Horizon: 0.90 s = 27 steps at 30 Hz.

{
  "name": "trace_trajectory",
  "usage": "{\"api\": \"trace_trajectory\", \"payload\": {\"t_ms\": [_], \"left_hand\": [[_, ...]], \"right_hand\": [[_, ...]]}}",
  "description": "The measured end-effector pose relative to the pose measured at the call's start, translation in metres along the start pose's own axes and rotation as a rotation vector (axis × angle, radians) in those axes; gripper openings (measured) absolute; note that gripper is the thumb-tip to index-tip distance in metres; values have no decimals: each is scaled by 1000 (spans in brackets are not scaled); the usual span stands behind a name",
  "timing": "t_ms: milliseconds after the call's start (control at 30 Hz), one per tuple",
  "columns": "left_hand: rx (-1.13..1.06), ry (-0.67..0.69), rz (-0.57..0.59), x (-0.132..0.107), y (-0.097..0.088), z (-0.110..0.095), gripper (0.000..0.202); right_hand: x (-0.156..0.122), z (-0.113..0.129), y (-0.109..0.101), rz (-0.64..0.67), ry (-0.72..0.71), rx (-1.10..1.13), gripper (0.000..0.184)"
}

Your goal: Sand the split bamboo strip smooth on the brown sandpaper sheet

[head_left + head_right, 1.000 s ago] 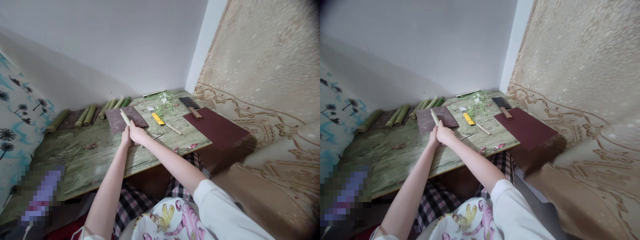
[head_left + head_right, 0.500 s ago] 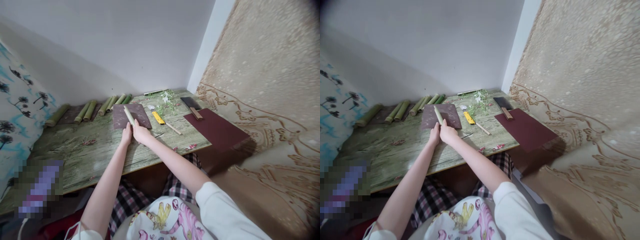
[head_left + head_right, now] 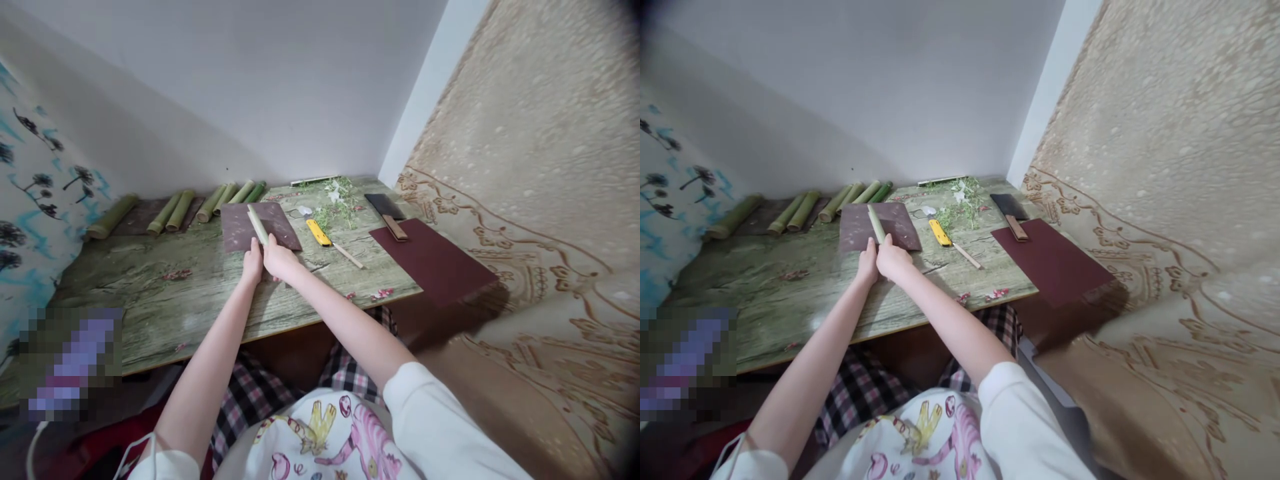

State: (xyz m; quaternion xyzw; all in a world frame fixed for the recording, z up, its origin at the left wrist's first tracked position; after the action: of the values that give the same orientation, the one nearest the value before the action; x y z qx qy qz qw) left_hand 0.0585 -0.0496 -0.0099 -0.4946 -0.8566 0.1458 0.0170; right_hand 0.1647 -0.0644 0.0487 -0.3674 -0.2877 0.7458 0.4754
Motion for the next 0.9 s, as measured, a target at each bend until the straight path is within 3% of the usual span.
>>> {"api": "trace_trajectory", "payload": {"t_ms": [133,267,467,600,733,900], "left_hand": [[49,20,-24,2,1,2,62],[42,25,-64,3,-2,1,59],[-27,31,-30,3,2,3,59],[-45,0,-38,4,2,5,57],[-100,-51,-59,6,-2,6,57],[-175,9,33,6,-2,3,66]], "right_hand": [[9,-1,1,65,14,101,42],[-6,-5,4,55,-29,48,42],[-5,-7,-2,77,-22,69,41],[5,-1,-7,60,8,118,40],[-8,4,2,118,-15,101,42],[-20,9,8,84,-78,-3,39]]}}
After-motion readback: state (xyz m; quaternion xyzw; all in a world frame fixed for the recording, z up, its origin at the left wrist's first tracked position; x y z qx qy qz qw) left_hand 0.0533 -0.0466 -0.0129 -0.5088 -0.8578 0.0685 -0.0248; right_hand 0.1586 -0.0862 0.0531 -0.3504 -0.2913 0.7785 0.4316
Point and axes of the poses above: each hand's wrist, its own x-axis towards the middle knuckle, its own y-axis out of the palm, z = x × y, the point moved 5 cm from there along x, towards the middle knuckle
